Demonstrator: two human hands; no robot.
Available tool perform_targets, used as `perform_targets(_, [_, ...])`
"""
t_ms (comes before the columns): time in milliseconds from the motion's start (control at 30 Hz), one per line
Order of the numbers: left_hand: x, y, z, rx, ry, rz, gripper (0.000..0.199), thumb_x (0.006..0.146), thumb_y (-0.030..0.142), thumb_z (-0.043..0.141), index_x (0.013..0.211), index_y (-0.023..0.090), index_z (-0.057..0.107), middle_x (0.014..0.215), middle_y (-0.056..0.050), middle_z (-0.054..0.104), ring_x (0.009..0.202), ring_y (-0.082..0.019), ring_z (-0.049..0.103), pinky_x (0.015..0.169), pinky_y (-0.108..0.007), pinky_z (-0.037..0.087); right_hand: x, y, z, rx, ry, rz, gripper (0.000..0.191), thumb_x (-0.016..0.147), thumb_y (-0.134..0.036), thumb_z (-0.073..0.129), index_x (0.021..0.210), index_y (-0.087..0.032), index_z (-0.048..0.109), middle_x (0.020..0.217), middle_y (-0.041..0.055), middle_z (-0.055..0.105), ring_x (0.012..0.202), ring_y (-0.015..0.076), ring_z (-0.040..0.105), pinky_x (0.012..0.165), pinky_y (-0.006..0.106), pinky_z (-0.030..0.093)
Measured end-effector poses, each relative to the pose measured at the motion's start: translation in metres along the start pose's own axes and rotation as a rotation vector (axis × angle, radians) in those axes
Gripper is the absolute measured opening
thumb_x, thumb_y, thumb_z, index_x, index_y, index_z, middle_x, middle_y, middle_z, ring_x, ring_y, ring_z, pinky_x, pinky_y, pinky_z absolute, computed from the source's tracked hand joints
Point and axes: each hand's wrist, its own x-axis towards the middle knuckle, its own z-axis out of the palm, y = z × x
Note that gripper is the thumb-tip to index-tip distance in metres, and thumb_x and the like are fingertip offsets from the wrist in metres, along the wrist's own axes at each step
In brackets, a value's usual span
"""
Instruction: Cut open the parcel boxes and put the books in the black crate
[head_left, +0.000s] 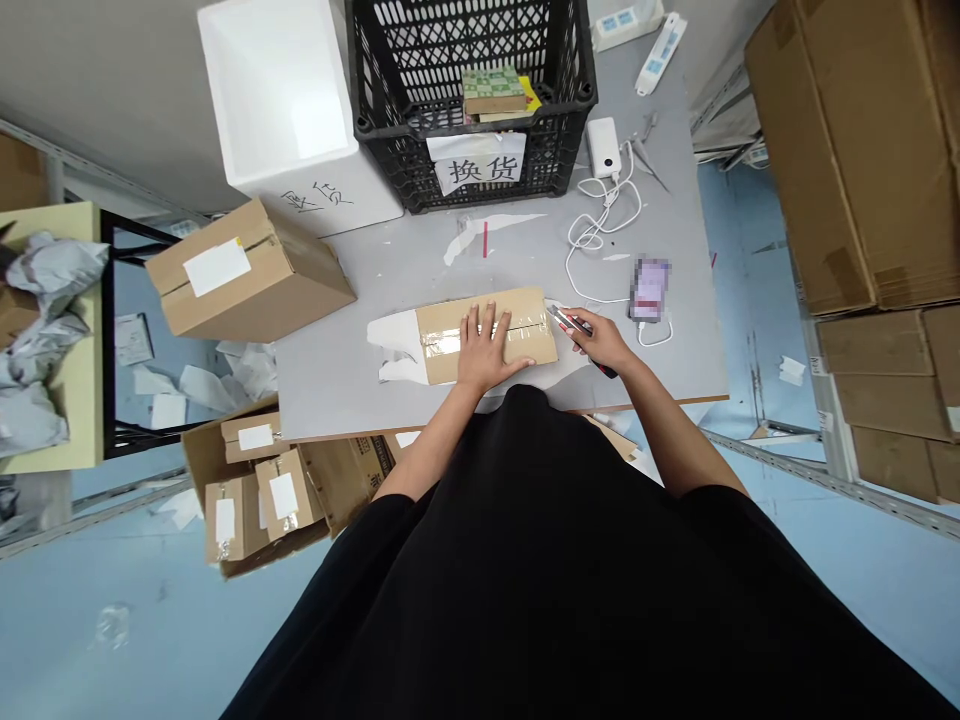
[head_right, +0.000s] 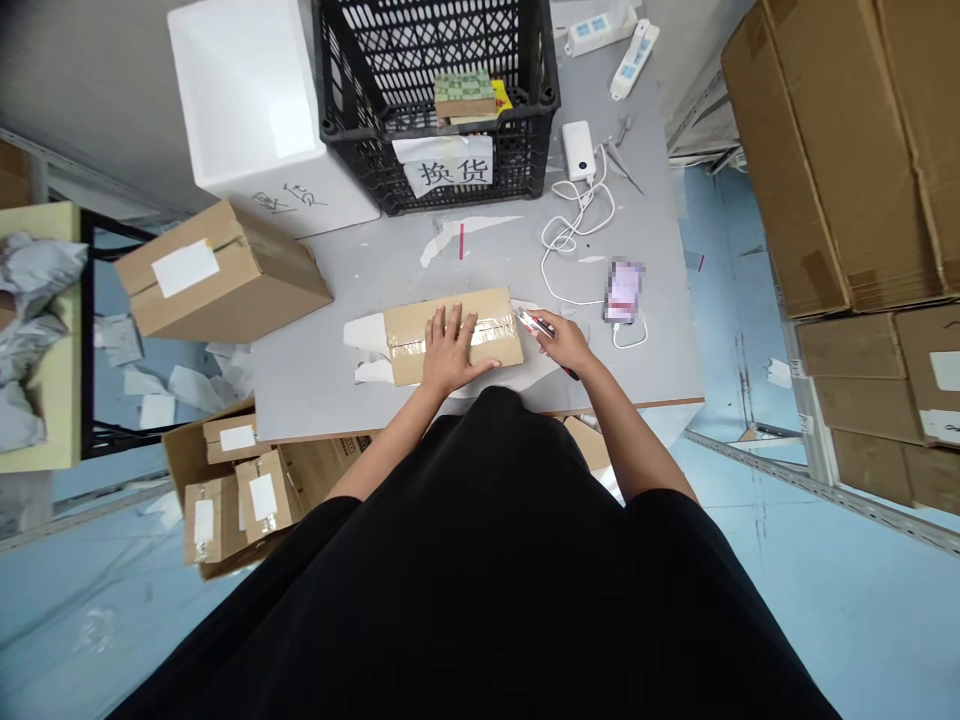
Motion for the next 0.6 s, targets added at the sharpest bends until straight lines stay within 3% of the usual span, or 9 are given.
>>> perform_targets(200, [0.003, 0.004, 0.001, -0.041, 0.006, -0.062, 0.101, 0.067, 0.083, 0.066, 0.147, 0.023, 0.051, 0.168, -0.012, 0.022, 0.156, -0.042, -0.001, 0.123, -0.060, -0.007, -0.002, -0.010, -0.008, -0.088, -0.024, 0.005, 0.044, 0.081, -0.028, 0.071, 0.125, -0.029, 0.071, 0.092, -0.0003, 0.072, 0.057, 0.0147, 0.062, 0.083, 0.041, 0.054])
perform_targets(467, [0.005, 0.001, 0.004, -0.009, 0.002, -0.057, 0.102, 0.066, 0.083, 0.067, 0.147, 0.022, 0.051, 0.168, -0.013, 0.023, 0.156, -0.042, -0.005, 0.122, -0.063, -0.011, -0.015, -0.017, -0.015, -0.159, -0.076, -0.012, 0.043, 0.081, -0.034, 0.070, 0.124, -0.028, 0.071, 0.097, 0.0008, 0.075, 0.054, 0.0145, 0.060, 0.085, 0.044, 0.053])
perform_targets(600, [0.005, 0.001, 0.006, 0.005, 0.011, -0.070, 0.103, 0.064, 0.084, 0.067, 0.145, 0.023, 0.052, 0.168, -0.012, 0.021, 0.156, -0.042, -0.005, 0.122, -0.063, -0.011, -0.018, -0.017, -0.015, -0.202, -0.089, -0.038, 0.041, 0.083, -0.033, 0.067, 0.124, -0.030, 0.071, 0.117, 0.0022, 0.073, 0.072, 0.0200, 0.067, 0.086, 0.043, 0.054])
